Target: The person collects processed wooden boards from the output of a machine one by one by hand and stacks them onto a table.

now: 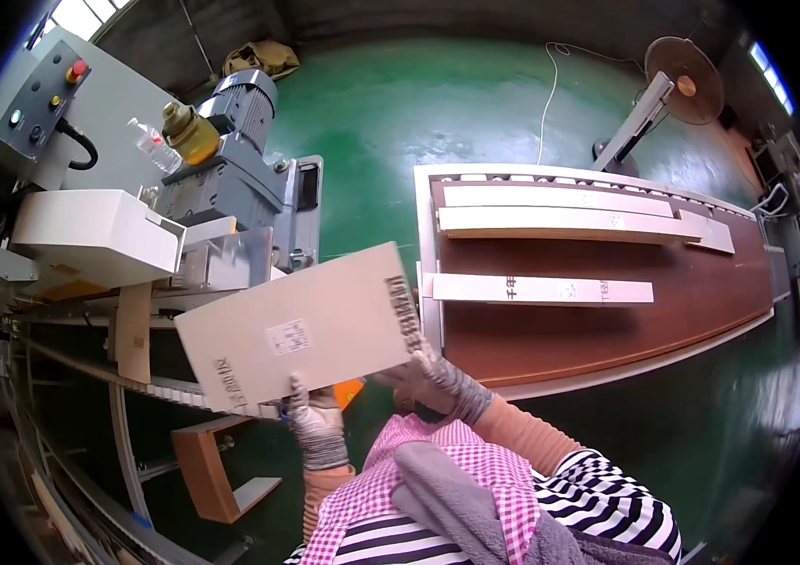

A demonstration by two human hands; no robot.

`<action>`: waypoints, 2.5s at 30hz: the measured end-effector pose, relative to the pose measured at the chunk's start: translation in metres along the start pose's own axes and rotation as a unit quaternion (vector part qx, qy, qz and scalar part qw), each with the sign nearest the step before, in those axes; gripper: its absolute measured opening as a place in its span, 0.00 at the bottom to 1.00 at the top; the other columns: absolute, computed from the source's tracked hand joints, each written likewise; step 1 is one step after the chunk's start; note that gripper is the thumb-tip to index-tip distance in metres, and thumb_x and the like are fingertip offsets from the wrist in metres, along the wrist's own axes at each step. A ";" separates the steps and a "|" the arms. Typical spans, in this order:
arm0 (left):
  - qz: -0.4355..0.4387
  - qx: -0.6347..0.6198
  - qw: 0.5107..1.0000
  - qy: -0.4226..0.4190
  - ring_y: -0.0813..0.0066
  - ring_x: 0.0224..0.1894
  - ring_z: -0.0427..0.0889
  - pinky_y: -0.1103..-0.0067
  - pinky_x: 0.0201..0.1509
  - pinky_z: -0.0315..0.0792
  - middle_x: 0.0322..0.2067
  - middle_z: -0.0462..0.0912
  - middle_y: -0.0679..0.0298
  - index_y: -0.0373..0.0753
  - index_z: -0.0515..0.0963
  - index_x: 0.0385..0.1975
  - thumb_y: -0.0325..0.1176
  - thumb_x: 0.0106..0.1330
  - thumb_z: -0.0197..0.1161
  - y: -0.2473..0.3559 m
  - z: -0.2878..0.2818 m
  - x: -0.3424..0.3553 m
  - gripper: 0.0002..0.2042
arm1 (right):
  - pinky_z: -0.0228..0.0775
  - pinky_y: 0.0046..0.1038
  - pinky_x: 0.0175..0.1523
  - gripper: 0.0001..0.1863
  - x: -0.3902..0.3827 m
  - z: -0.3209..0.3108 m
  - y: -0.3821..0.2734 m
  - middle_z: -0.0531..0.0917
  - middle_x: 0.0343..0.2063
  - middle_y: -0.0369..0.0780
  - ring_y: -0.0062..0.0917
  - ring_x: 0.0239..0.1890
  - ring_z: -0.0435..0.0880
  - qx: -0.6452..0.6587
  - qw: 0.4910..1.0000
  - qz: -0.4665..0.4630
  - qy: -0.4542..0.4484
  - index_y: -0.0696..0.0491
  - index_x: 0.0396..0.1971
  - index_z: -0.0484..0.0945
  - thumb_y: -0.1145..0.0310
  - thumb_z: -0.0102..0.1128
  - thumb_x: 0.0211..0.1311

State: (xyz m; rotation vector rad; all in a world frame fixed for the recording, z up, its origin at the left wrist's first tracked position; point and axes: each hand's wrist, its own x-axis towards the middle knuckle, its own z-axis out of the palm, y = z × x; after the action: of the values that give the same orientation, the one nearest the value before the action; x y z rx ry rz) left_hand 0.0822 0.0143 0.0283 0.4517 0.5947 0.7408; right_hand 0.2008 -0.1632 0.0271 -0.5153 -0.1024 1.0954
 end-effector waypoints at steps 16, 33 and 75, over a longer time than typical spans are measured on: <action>0.066 0.267 0.952 0.133 0.73 0.36 0.80 0.71 0.45 0.77 0.31 0.79 0.66 0.42 0.75 0.32 0.62 0.61 0.63 0.291 -0.070 0.170 0.25 | 0.78 0.43 0.55 0.28 -0.050 -0.092 -0.059 0.76 0.59 0.43 0.35 0.59 0.77 0.126 0.947 -0.233 0.184 0.54 0.64 0.65 0.61 0.57 0.68; 0.256 -0.098 0.952 0.133 0.66 0.56 0.77 0.66 0.61 0.74 0.53 0.77 0.59 0.35 0.72 0.57 0.27 0.63 0.68 0.111 -0.068 0.200 0.22 | 0.71 0.44 0.63 0.35 -0.036 -0.043 -0.001 0.72 0.61 0.44 0.36 0.62 0.73 0.103 0.968 -0.147 0.178 0.55 0.66 0.62 0.55 0.61 0.63; -0.317 0.277 0.745 -0.518 0.61 0.66 0.64 0.63 0.68 0.61 0.63 0.63 0.57 0.41 0.50 0.71 0.53 0.55 0.70 -0.429 0.286 -0.345 0.47 | 0.68 0.42 0.64 0.27 -0.595 -0.256 -0.251 0.77 0.55 0.43 0.37 0.57 0.76 0.226 0.703 -0.597 0.313 0.54 0.61 0.68 0.67 0.63 0.62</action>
State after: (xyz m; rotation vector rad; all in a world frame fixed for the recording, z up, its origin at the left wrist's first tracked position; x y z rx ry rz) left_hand 0.2728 -0.5700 0.1129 1.0413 -0.1487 -0.4244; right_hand 0.2137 -0.8574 0.0160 -0.2382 0.3948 -0.3923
